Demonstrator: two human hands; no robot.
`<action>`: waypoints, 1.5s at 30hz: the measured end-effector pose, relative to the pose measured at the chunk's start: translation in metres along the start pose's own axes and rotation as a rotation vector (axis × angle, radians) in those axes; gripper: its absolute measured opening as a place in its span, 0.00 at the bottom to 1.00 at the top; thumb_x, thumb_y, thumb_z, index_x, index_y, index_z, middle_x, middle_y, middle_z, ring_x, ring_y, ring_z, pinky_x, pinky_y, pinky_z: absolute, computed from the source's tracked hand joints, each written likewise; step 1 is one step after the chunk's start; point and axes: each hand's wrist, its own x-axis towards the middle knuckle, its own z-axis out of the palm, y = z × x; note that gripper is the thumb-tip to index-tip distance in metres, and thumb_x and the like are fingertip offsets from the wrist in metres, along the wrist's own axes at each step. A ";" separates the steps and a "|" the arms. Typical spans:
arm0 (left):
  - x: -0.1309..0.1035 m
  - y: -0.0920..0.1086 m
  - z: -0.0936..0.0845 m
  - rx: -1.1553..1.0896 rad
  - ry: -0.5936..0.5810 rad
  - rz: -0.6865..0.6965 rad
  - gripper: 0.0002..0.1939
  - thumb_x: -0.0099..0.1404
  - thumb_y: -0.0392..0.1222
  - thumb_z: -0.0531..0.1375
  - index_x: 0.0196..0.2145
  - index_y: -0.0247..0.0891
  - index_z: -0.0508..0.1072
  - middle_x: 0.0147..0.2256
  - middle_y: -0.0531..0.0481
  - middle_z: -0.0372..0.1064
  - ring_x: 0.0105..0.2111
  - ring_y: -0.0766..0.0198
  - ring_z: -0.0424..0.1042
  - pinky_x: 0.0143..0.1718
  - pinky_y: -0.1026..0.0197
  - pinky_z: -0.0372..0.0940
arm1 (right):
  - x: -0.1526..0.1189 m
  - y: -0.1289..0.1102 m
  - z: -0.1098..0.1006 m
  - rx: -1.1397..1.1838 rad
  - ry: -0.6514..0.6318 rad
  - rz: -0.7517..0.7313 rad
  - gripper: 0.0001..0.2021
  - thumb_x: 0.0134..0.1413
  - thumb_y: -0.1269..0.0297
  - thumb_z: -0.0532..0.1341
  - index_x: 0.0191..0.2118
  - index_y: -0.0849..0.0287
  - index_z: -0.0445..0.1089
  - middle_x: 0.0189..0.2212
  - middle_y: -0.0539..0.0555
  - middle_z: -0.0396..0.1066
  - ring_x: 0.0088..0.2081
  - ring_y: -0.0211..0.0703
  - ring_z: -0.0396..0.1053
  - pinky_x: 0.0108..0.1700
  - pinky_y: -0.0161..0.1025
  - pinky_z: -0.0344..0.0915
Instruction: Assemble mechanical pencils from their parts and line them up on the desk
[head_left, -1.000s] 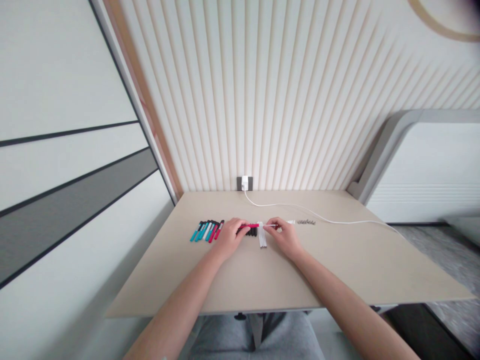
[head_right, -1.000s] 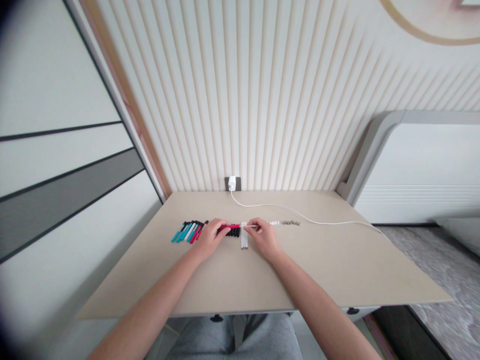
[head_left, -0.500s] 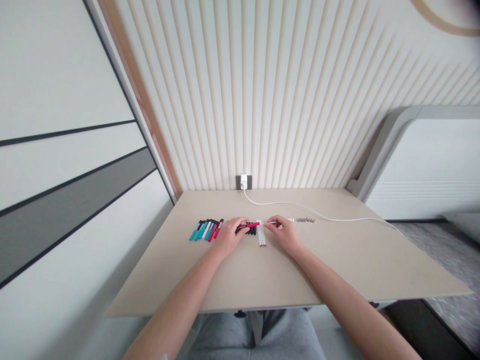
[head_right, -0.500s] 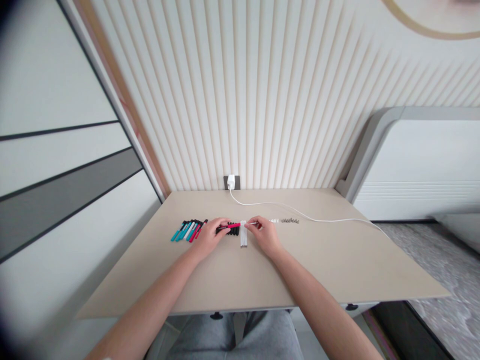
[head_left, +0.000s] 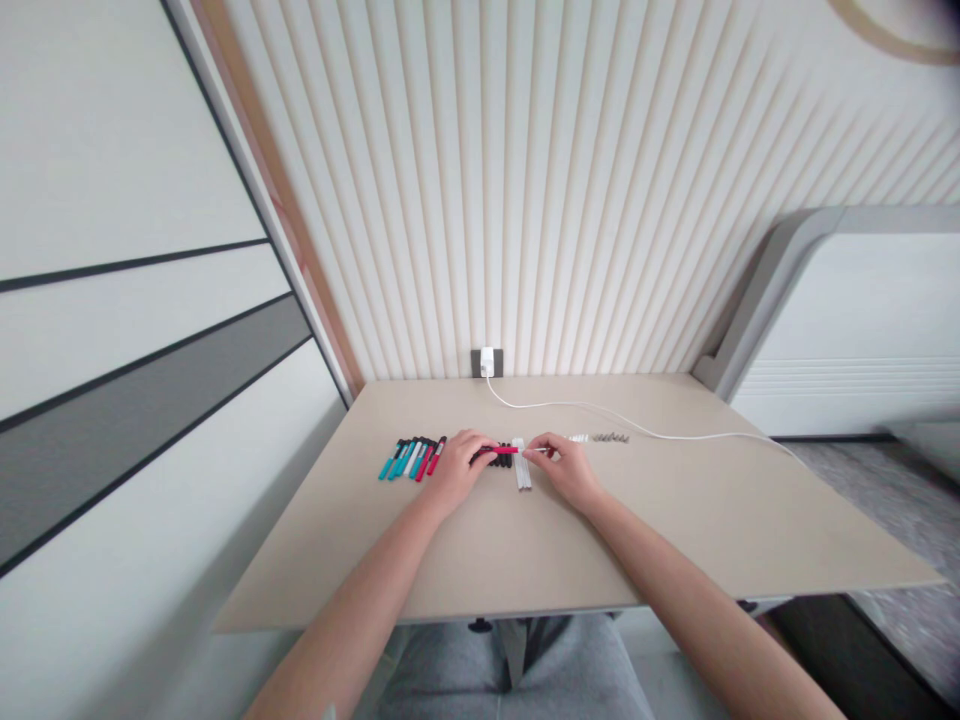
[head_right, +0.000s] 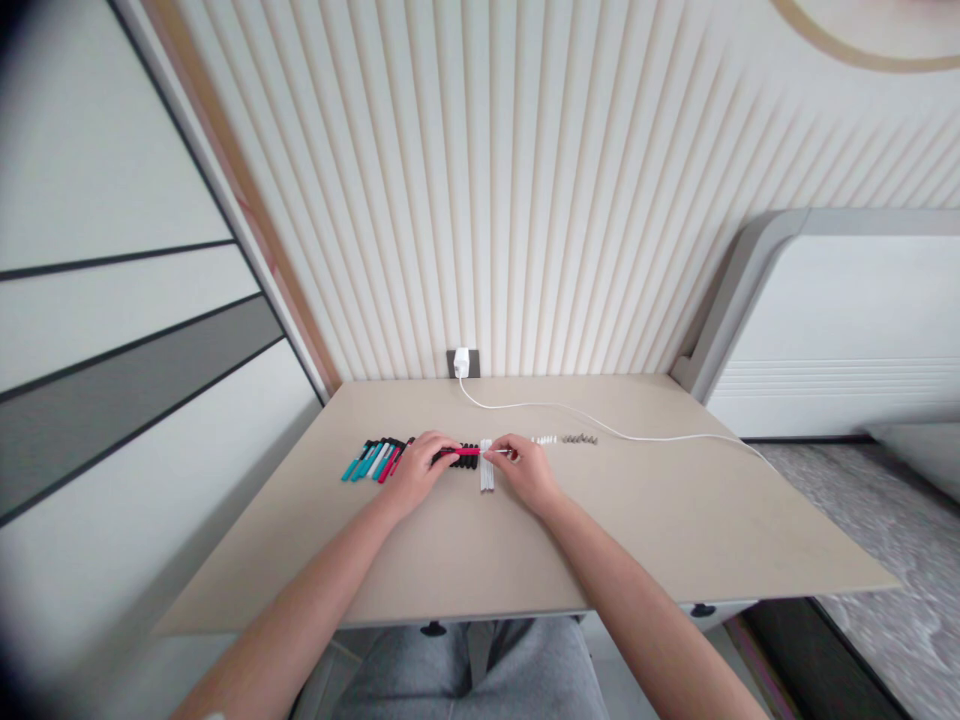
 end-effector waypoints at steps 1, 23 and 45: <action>0.000 0.000 0.000 0.008 0.004 -0.005 0.06 0.66 0.40 0.57 0.38 0.39 0.73 0.37 0.47 0.71 0.40 0.59 0.69 0.44 0.55 0.64 | 0.000 -0.001 0.000 -0.003 -0.008 -0.012 0.10 0.52 0.55 0.61 0.32 0.55 0.74 0.30 0.51 0.75 0.31 0.43 0.67 0.36 0.41 0.63; 0.000 -0.004 0.000 0.097 0.066 -0.030 0.07 0.67 0.41 0.56 0.40 0.40 0.73 0.38 0.48 0.71 0.41 0.58 0.68 0.46 0.54 0.63 | 0.002 0.003 -0.001 -0.065 0.021 -0.091 0.17 0.54 0.55 0.61 0.49 0.53 0.71 0.38 0.55 0.73 0.35 0.44 0.68 0.41 0.44 0.65; -0.001 -0.011 0.003 0.136 0.156 -0.074 0.06 0.67 0.39 0.55 0.40 0.40 0.71 0.39 0.48 0.72 0.43 0.58 0.69 0.47 0.54 0.64 | -0.007 -0.006 0.014 -0.587 -0.140 -0.245 0.09 0.54 0.60 0.63 0.41 0.51 0.75 0.45 0.55 0.70 0.48 0.51 0.64 0.50 0.49 0.55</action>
